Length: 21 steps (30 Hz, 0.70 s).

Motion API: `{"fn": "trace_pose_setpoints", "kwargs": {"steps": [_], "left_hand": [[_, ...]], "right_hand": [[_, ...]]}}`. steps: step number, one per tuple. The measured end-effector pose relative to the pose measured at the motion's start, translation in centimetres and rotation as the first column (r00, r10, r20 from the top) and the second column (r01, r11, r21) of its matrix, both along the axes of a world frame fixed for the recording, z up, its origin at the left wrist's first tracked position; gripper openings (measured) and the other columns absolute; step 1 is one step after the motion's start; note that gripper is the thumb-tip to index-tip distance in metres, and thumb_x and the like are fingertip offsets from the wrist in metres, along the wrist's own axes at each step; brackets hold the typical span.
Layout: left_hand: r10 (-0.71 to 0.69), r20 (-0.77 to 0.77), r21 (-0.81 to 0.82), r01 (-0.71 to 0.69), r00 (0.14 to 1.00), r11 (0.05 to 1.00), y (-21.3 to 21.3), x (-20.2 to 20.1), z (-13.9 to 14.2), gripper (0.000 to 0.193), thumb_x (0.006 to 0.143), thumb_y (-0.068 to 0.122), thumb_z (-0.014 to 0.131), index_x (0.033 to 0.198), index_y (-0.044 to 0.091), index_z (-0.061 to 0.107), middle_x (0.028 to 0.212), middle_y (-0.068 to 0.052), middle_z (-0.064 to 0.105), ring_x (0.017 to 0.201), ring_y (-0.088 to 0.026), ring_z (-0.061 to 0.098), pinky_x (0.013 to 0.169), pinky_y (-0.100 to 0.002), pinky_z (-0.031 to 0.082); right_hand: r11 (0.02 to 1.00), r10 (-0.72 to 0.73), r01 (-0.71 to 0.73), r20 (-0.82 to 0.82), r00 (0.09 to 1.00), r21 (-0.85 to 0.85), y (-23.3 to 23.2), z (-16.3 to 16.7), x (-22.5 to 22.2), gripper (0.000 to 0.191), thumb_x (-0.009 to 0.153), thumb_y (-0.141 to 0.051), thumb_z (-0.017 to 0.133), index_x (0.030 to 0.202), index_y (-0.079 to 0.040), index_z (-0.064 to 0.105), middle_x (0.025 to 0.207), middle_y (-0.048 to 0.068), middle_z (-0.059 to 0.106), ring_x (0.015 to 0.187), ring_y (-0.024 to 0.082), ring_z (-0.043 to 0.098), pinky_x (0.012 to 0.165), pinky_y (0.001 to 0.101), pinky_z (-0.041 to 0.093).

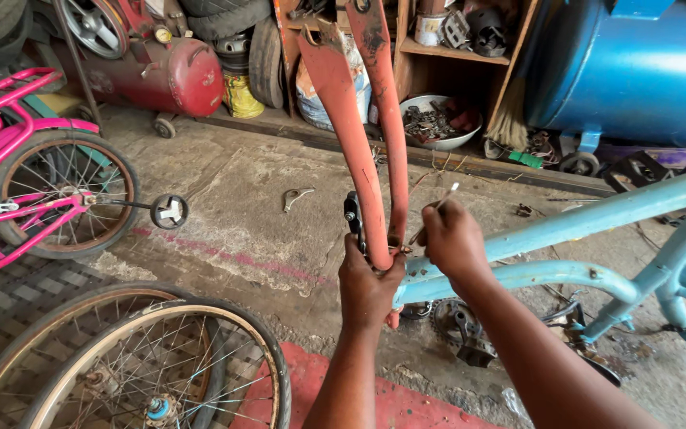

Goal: The person unpacks a bicycle brake caliper from a plastic bag and attaches it to the front fork of a bicycle frame. They use a wrench to tighten the mounting bolts and secure the caliper in place.

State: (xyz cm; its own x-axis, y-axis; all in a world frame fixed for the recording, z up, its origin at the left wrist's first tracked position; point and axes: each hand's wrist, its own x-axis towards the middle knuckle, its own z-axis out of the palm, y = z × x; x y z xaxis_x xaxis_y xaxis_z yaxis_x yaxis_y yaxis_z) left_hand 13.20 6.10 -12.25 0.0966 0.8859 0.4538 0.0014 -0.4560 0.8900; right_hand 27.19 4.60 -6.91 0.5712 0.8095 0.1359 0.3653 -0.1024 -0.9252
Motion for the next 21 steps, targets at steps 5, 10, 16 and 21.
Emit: {"fn": "trace_pose_setpoints", "kwargs": {"steps": [5, 10, 16, 21], "left_hand": [[-0.059, -0.060, -0.233, 0.044, 0.996, 0.972, 0.7, -1.4, 0.0, 0.095, 0.062, 0.032, 0.091, 0.135, 0.003, 0.037, 0.123, -0.020, 0.064, 0.105, -0.034, 0.067, 0.078, -0.051, 0.055], [-0.068, 0.222, 0.165, 0.032, 0.973, 0.986, 4.1, -2.6, 2.9, 0.121, 0.068, 0.069, 0.082, 0.155, 0.004, 0.029, 0.150, -0.013, 0.041, 0.135, -0.026, 0.045, 0.108, -0.044, 0.040], [-0.086, 0.008, -0.028, 0.086, 0.996, 0.996, 4.2, -1.3, 5.7, 0.063, 0.077, 0.053, 0.083, 0.105, 0.000, 0.065, 0.096, -0.014, 0.069, 0.088, -0.021, 0.066, 0.079, -0.036, 0.056], [-0.076, 0.046, 0.115, 0.070, 0.996, 0.991, 3.8, -1.3, 6.4, 0.055, 0.078, 0.049, 0.084, 0.101, 0.003, 0.064, 0.094, -0.009, 0.066, 0.086, -0.018, 0.064, 0.076, -0.035, 0.055]], "right_hand": [[0.993, 0.073, -0.061, -0.123, 0.990, 0.099, -3.3, -0.2, 1.1, 0.020, 0.100, -0.020, 0.060, 0.099, -0.001, 0.067, 0.078, 0.011, 0.070, 0.061, 0.017, 0.061, 0.053, 0.0336, 0.050], [0.976, 0.133, -0.101, -0.165, 0.977, 0.192, -6.2, -0.1, 0.3, 0.023, 0.100, -0.023, 0.061, 0.109, -0.002, 0.061, 0.085, 0.010, 0.073, 0.068, 0.016, 0.066, 0.060, 0.0326, 0.054], [0.981, 0.092, -0.132, 0.265, 0.960, 0.139, -8.9, 0.3, -1.7, 0.023, 0.097, -0.020, 0.059, 0.111, -0.003, 0.059, 0.088, 0.015, 0.077, 0.077, 0.023, 0.078, 0.067, 0.0354, 0.059], [0.943, 0.087, -0.242, 0.532, 0.842, 0.228, -9.6, 0.3, -3.3, 0.023, 0.094, -0.015, 0.064, 0.110, -0.001, 0.057, 0.095, 0.021, 0.074, 0.083, 0.033, 0.076, 0.066, 0.0401, 0.058]]}}
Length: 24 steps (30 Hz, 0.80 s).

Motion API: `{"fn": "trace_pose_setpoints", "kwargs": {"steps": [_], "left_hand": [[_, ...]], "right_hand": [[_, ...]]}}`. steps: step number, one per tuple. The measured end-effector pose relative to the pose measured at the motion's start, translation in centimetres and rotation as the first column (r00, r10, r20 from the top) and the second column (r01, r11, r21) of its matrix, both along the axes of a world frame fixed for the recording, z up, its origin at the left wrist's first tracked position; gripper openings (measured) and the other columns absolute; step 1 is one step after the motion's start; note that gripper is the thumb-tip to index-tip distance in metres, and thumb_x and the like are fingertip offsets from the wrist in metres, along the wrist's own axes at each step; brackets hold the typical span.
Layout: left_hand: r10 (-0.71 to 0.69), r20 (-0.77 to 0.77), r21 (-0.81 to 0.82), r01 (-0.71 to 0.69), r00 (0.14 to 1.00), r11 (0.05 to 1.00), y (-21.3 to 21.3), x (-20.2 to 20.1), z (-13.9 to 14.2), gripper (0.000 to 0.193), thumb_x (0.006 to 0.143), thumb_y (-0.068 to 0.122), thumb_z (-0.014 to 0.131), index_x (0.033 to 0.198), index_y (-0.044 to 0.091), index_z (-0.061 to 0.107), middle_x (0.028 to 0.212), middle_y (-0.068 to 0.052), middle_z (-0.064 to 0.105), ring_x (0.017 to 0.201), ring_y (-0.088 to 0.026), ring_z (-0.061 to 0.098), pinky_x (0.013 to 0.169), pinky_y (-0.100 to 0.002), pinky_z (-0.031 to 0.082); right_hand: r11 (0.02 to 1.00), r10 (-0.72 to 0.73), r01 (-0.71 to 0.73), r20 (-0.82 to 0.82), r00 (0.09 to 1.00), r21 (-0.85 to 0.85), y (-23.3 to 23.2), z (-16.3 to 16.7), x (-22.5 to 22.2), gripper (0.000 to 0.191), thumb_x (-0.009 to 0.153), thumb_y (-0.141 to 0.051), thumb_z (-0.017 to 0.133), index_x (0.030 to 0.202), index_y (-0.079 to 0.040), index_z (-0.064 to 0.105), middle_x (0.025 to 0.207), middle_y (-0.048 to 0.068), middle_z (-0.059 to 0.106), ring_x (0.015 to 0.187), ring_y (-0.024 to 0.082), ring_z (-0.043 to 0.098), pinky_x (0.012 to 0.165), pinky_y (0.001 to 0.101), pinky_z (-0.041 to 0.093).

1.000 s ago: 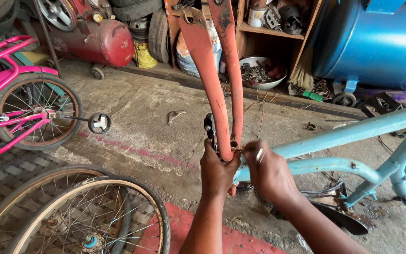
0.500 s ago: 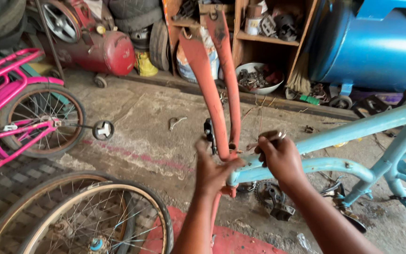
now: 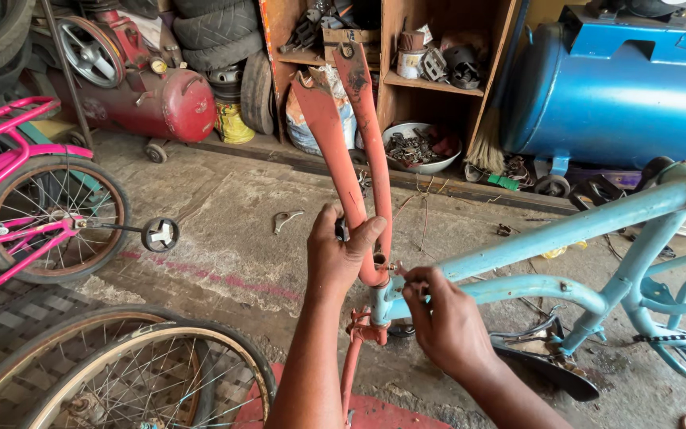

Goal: The person unpacks a bicycle brake caliper from a plastic bag and attaches it to the front fork of a bicycle frame. They use a wrench to tighten the mounting bolts and secure the caliper in place.

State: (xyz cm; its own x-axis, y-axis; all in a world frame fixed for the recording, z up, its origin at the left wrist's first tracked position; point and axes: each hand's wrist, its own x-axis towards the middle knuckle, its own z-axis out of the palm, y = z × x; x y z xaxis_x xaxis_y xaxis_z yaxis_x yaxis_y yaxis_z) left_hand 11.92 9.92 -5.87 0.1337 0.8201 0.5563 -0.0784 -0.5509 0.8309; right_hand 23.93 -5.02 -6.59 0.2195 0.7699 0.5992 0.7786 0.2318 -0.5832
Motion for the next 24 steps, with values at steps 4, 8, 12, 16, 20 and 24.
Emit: {"fn": "trace_pose_setpoints", "kwargs": {"steps": [4, 8, 12, 16, 20, 24], "left_hand": [[0.144, -0.081, 0.263, -0.118, 0.986, 0.957, 0.6, 0.5, 0.2, 0.050, 0.081, 0.037, 0.089, 0.105, -0.001, 0.065, 0.101, -0.015, 0.057, 0.096, -0.026, 0.061, 0.081, -0.041, 0.051], [0.055, -0.098, 0.328, -0.020, 0.994, 0.944, 0.9, 1.2, 0.4, 0.023, 0.086, 0.022, 0.080, 0.089, 0.004, 0.066, 0.097, -0.011, 0.063, 0.096, -0.029, 0.065, 0.085, -0.042, 0.054], [-0.094, -0.045, -0.185, 0.084, 0.995, 0.979, 0.0, 1.6, 0.4, 0.025, 0.081, 0.018, 0.072, 0.092, 0.006, 0.053, 0.087, -0.012, 0.063, 0.077, -0.031, 0.070, 0.071, -0.045, 0.057], [0.242, -0.085, 0.261, -0.213, 0.967, 0.942, -0.8, 1.6, 0.5, 0.026, 0.082, 0.018, 0.077, 0.086, -0.001, 0.059, 0.089, -0.016, 0.060, 0.082, -0.038, 0.065, 0.071, -0.048, 0.051], [0.279, -0.086, 0.216, -0.255, 0.957, 0.942, -1.2, 1.7, 0.7, 0.025, 0.084, 0.021, 0.075, 0.086, 0.000, 0.061, 0.087, -0.016, 0.063, 0.082, -0.039, 0.066, 0.072, -0.049, 0.052], [0.271, -0.159, 0.143, -0.249, 0.949, 0.958, -0.9, 1.6, 0.8, 0.024, 0.084, 0.023, 0.073, 0.083, 0.001, 0.062, 0.088, -0.015, 0.064, 0.082, -0.037, 0.068, 0.073, -0.049, 0.053]], "right_hand": [[0.999, 0.006, -0.016, 0.209, 0.978, 0.046, 0.0, -0.9, -0.3, 0.021, 0.090, -0.015, 0.067, 0.106, -0.003, 0.060, 0.094, 0.020, 0.073, 0.083, 0.040, 0.071, 0.071, 0.0470, 0.055], [0.990, 0.039, -0.081, 0.320, 0.946, 0.117, 0.1, -2.2, -0.1, 0.018, 0.090, -0.013, 0.064, 0.104, -0.003, 0.058, 0.091, 0.018, 0.072, 0.084, 0.041, 0.070, 0.071, 0.0476, 0.054], [0.998, -0.052, 0.051, 0.022, 0.998, 0.040, 2.7, -2.5, 1.1, 0.015, 0.099, -0.015, 0.060, 0.107, -0.003, 0.061, 0.088, 0.020, 0.073, 0.077, 0.039, 0.071, 0.064, 0.0454, 0.055], [0.919, -0.257, 0.067, -0.459, 0.850, -0.389, 10.2, -0.3, 4.7, 0.034, 0.103, -0.029, 0.060, 0.093, 0.003, 0.067, 0.071, 0.017, 0.071, 0.056, 0.027, 0.068, 0.054, 0.0417, 0.054], [0.893, -0.279, 0.003, -0.549, 0.788, -0.450, 12.4, 0.2, 5.6, 0.035, 0.101, -0.030, 0.061, 0.095, 0.003, 0.067, 0.071, 0.014, 0.068, 0.055, 0.024, 0.065, 0.051, 0.0405, 0.053], [0.997, -0.070, 0.067, -0.194, 0.978, -0.023, 7.8, 0.2, 4.2, 0.022, 0.105, -0.021, 0.054, 0.103, 0.000, 0.061, 0.072, 0.014, 0.072, 0.058, 0.023, 0.071, 0.054, 0.0397, 0.056]]}}
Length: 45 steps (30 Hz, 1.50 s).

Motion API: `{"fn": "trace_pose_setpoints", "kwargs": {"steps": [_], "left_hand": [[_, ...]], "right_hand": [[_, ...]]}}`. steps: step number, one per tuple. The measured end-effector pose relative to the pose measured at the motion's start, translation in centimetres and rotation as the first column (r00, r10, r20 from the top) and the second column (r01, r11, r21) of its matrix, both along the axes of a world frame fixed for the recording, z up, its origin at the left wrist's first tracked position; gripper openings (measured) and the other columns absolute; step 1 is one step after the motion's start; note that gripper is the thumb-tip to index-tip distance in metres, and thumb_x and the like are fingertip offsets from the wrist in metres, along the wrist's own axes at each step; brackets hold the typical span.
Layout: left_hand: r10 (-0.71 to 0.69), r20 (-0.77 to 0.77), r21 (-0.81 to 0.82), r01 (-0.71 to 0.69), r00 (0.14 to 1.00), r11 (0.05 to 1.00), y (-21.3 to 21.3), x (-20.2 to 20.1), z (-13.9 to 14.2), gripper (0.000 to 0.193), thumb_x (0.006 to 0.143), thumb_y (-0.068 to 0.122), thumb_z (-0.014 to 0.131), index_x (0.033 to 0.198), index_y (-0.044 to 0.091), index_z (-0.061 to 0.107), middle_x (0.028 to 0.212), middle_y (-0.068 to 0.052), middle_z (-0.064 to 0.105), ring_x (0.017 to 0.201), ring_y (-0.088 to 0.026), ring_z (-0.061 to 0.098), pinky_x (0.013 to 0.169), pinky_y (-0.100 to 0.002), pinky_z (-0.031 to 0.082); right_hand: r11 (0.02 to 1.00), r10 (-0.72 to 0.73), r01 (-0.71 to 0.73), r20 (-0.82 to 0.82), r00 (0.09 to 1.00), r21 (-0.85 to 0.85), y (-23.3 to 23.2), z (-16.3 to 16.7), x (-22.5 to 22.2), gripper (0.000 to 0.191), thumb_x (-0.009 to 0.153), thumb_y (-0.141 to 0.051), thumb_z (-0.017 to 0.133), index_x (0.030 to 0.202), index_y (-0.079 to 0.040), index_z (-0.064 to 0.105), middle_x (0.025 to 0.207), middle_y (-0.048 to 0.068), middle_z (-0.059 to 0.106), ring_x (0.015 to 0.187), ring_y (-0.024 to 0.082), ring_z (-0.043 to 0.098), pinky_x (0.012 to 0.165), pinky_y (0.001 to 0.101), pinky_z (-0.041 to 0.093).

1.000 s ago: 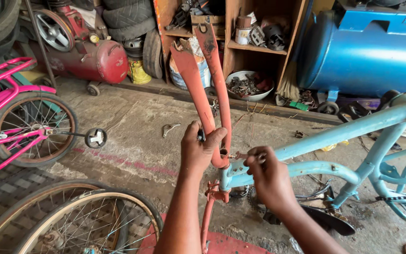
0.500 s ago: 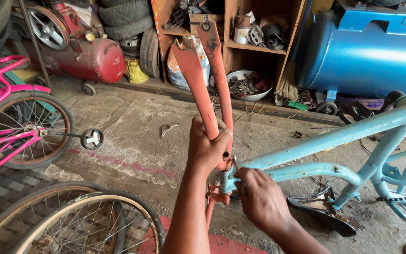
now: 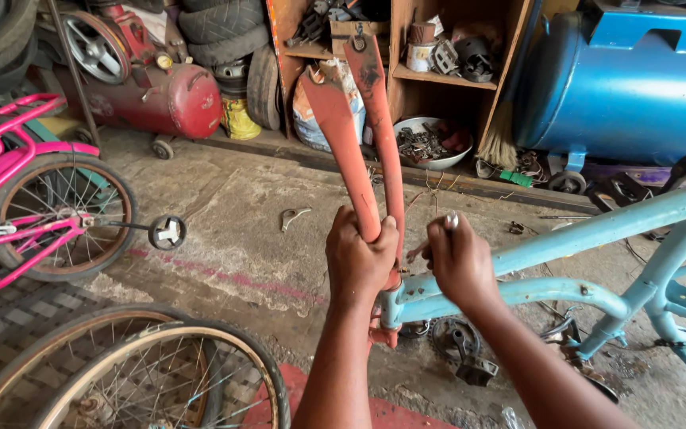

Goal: The person unpacks a bicycle brake caliper from a plastic bag and attaches it to the front fork of a bicycle frame. They use a wrench to tighten the mounting bolts and secure the caliper in place.

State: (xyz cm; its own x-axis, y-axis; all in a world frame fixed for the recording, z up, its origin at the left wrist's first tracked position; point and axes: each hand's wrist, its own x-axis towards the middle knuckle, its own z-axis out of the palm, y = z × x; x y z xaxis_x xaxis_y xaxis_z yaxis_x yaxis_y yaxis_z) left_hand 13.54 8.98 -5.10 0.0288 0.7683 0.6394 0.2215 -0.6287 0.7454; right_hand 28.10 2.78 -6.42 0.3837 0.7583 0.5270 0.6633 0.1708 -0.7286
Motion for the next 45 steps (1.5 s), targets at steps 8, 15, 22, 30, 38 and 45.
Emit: {"fn": "trace_pose_setpoints", "kwargs": {"steps": [8, 15, 22, 30, 38, 45], "left_hand": [[-0.058, -0.052, 0.018, 0.059, 0.997, 0.998, 1.2, -0.4, -0.4, 0.023, 0.080, 0.023, 0.071, 0.083, 0.000, 0.064, 0.091, -0.016, 0.062, 0.085, -0.037, 0.066, 0.077, -0.047, 0.054], [-0.109, -0.162, -0.098, 0.094, 0.981, 0.991, 1.7, -0.6, -0.4, 0.021, 0.076, 0.022, 0.069, 0.080, 0.002, 0.066, 0.096, -0.017, 0.060, 0.092, -0.036, 0.064, 0.084, -0.045, 0.054], [-0.229, -0.070, -0.065, 0.225, 0.971, 0.972, 0.9, -0.8, 0.4, 0.010, 0.076, 0.015, 0.067, 0.077, 0.005, 0.066, 0.110, -0.014, 0.051, 0.094, -0.031, 0.065, 0.084, -0.041, 0.055], [-0.236, -0.077, -0.037, 0.234, 0.969, 0.972, 1.0, -0.7, -0.5, 0.009, 0.079, 0.013, 0.071, 0.080, 0.005, 0.068, 0.109, -0.013, 0.053, 0.094, -0.029, 0.066, 0.084, -0.041, 0.055], [-0.366, -0.011, -0.144, 0.361, 0.930, 0.921, 1.3, -0.9, -0.6, 0.038, 0.084, 0.034, 0.082, 0.085, 0.001, 0.064, 0.091, -0.014, 0.063, 0.079, -0.024, 0.070, 0.074, -0.038, 0.055], [-0.519, 0.204, -0.003, 0.531, 0.830, 0.847, 1.5, -3.3, 4.2, 0.037, 0.094, 0.043, 0.076, 0.100, 0.007, 0.069, 0.084, 0.002, 0.066, 0.078, -0.008, 0.064, 0.071, -0.031, 0.053]], "right_hand": [[0.995, 0.051, -0.080, 0.398, 0.916, 0.056, -6.7, -2.0, -3.9, 0.018, 0.094, -0.013, 0.066, 0.106, -0.002, 0.059, 0.089, 0.021, 0.072, 0.079, 0.041, 0.070, 0.066, 0.0470, 0.055], [0.999, -0.002, -0.018, 0.387, 0.922, 0.049, -6.6, -3.0, -4.3, 0.022, 0.091, -0.013, 0.067, 0.107, -0.001, 0.058, 0.092, 0.020, 0.072, 0.084, 0.040, 0.069, 0.070, 0.0483, 0.054], [0.999, 0.006, 0.012, 0.351, 0.936, -0.050, -5.8, -2.2, -3.7, 0.021, 0.097, -0.020, 0.063, 0.107, -0.001, 0.060, 0.090, 0.023, 0.073, 0.076, 0.040, 0.072, 0.065, 0.0471, 0.057], [0.927, -0.148, 0.033, -0.282, 0.948, -0.374, 2.6, 1.1, -0.8, 0.042, 0.104, -0.032, 0.056, 0.085, 0.004, 0.066, 0.067, 0.017, 0.070, 0.053, 0.026, 0.068, 0.052, 0.0416, 0.055], [0.986, -0.141, 0.102, -0.318, 0.938, -0.135, -1.3, -2.2, 0.2, 0.027, 0.101, -0.026, 0.053, 0.093, -0.001, 0.060, 0.069, 0.009, 0.071, 0.056, 0.016, 0.069, 0.053, 0.0351, 0.056], [0.997, -0.004, -0.047, -0.682, 0.731, -0.056, -3.3, -1.9, 0.8, 0.018, 0.102, -0.014, 0.062, 0.091, -0.002, 0.055, 0.070, 0.008, 0.055, 0.055, 0.017, 0.050, 0.051, 0.0336, 0.043]]}}
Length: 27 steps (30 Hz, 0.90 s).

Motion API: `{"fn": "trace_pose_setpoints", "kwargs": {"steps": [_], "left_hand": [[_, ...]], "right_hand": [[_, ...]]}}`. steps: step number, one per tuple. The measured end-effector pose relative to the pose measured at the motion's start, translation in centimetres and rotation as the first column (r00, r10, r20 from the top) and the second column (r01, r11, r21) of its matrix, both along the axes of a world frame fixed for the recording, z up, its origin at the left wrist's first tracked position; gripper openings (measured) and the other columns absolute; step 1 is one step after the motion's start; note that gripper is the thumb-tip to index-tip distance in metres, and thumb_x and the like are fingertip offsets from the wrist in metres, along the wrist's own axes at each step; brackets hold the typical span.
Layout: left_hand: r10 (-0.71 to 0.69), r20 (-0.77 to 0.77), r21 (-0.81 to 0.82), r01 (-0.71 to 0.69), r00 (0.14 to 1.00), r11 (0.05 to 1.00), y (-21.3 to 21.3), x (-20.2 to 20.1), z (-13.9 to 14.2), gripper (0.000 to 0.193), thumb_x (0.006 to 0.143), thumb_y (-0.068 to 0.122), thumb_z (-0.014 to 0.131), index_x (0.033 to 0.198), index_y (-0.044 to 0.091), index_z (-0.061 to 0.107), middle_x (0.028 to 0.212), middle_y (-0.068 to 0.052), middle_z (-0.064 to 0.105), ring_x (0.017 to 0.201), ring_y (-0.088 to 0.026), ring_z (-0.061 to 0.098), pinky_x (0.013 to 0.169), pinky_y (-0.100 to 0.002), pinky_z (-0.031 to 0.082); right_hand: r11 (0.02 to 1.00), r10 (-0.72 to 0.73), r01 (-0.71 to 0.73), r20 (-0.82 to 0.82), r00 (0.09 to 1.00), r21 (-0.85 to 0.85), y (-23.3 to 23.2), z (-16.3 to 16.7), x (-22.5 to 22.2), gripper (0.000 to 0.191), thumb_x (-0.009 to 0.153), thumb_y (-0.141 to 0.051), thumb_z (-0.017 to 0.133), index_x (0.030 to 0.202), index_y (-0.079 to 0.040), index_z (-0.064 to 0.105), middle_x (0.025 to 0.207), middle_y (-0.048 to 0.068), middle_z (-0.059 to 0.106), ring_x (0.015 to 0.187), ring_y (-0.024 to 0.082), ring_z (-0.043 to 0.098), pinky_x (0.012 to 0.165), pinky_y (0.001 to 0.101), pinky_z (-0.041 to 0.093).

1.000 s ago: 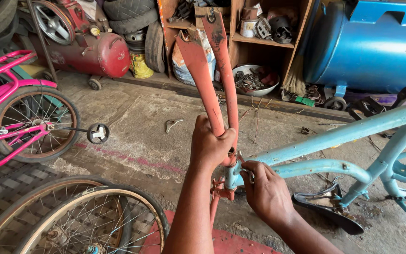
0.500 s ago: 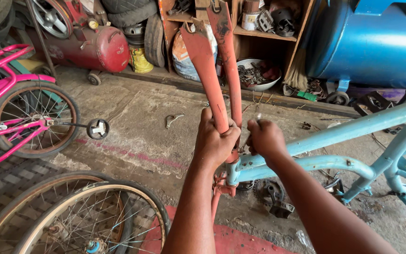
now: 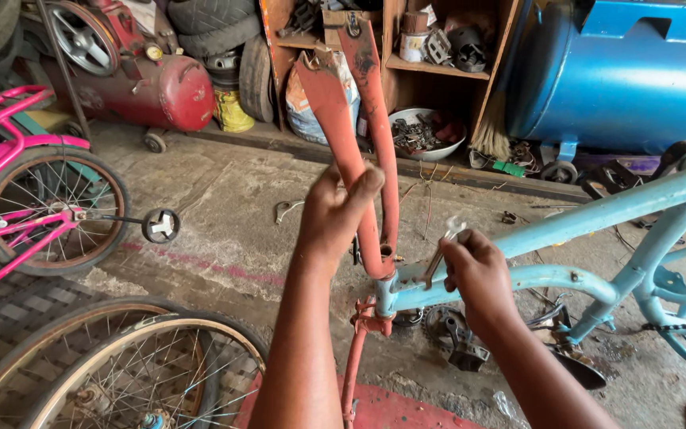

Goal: The person unpacks a bicycle brake caliper from a plastic bag and attaches it to the front fork of a bicycle frame. They use a wrench to tighten the mounting bolts and secure the caliper in place.

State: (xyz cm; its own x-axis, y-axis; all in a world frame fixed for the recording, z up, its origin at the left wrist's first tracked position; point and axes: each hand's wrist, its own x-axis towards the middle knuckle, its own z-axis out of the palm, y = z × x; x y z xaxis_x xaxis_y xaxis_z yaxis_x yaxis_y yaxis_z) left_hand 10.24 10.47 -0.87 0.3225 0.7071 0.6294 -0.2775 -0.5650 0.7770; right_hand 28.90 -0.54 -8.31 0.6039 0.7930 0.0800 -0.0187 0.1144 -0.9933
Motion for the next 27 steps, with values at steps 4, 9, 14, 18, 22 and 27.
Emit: {"fn": "trace_pose_setpoints", "kwargs": {"steps": [4, 9, 14, 18, 22, 27], "left_hand": [[0.045, -0.129, -0.009, -0.047, 0.991, 0.999, -0.6, 0.4, 1.8, 0.034, 0.093, 0.038, 0.071, 0.083, 0.006, 0.065, 0.060, 0.005, 0.058, 0.053, -0.010, 0.055, 0.051, -0.032, 0.045], [0.196, -0.242, -0.079, -0.221, 0.950, 0.972, -1.1, 1.3, 1.0, 0.040, 0.095, 0.036, 0.069, 0.076, 0.002, 0.062, 0.058, -0.001, 0.057, 0.054, -0.013, 0.056, 0.051, -0.034, 0.047], [0.401, -0.356, -0.057, -0.448, 0.844, 0.892, -1.4, 1.4, 0.7, 0.041, 0.093, 0.041, 0.066, 0.084, 0.001, 0.073, 0.063, -0.007, 0.065, 0.059, -0.018, 0.063, 0.058, -0.036, 0.050], [0.456, -0.435, -0.094, -0.543, 0.776, 0.835, -1.5, 0.9, 1.0, 0.049, 0.091, 0.048, 0.065, 0.084, 0.000, 0.073, 0.070, -0.010, 0.072, 0.067, -0.021, 0.070, 0.066, -0.036, 0.055], [0.481, -0.500, -0.079, -0.591, 0.720, 0.803, -1.5, 0.7, 0.6, 0.054, 0.091, 0.054, 0.062, 0.087, 0.002, 0.075, 0.072, -0.011, 0.072, 0.069, -0.022, 0.071, 0.069, -0.036, 0.055], [0.495, -0.516, -0.033, -0.594, 0.699, 0.804, -0.6, 0.3, 0.3, 0.056, 0.091, 0.054, 0.062, 0.079, 0.000, 0.069, 0.065, -0.009, 0.067, 0.063, -0.021, 0.067, 0.062, -0.039, 0.052]], "right_hand": [[0.982, 0.154, -0.107, -0.342, 0.927, 0.154, -2.4, 1.0, -1.0, 0.021, 0.098, -0.022, 0.049, 0.090, -0.004, 0.056, 0.070, 0.010, 0.060, 0.058, 0.019, 0.056, 0.059, 0.0366, 0.051], [0.989, 0.148, -0.122, -0.511, 0.847, 0.085, -3.1, -0.4, -2.4, 0.017, 0.103, -0.018, 0.047, 0.094, -0.005, 0.054, 0.080, 0.010, 0.061, 0.069, 0.020, 0.057, 0.066, 0.0353, 0.048], [0.972, 0.229, -0.141, -0.650, 0.725, 0.185, -2.3, -5.6, -4.3, 0.025, 0.103, -0.021, 0.043, 0.117, -0.021, 0.064, 0.083, 0.001, 0.057, 0.064, 0.013, 0.047, 0.059, 0.0300, 0.039], [0.961, 0.260, -0.241, -0.722, 0.641, 0.133, -1.4, -8.5, -5.2, 0.021, 0.105, -0.019, 0.046, 0.113, -0.011, 0.063, 0.081, 0.000, 0.054, 0.064, 0.011, 0.045, 0.059, 0.0289, 0.038], [0.962, 0.221, -0.268, -0.729, 0.648, 0.053, -0.1, -9.5, -5.7, 0.016, 0.106, -0.019, 0.046, 0.110, -0.010, 0.058, 0.081, -0.001, 0.055, 0.063, 0.011, 0.049, 0.059, 0.0284, 0.037], [0.971, 0.205, -0.227, -0.765, 0.611, 0.079, 1.1, -9.9, -5.6, 0.014, 0.104, -0.015, 0.048, 0.105, -0.009, 0.061, 0.077, 0.000, 0.052, 0.058, 0.012, 0.045, 0.057, 0.0289, 0.038]]}}
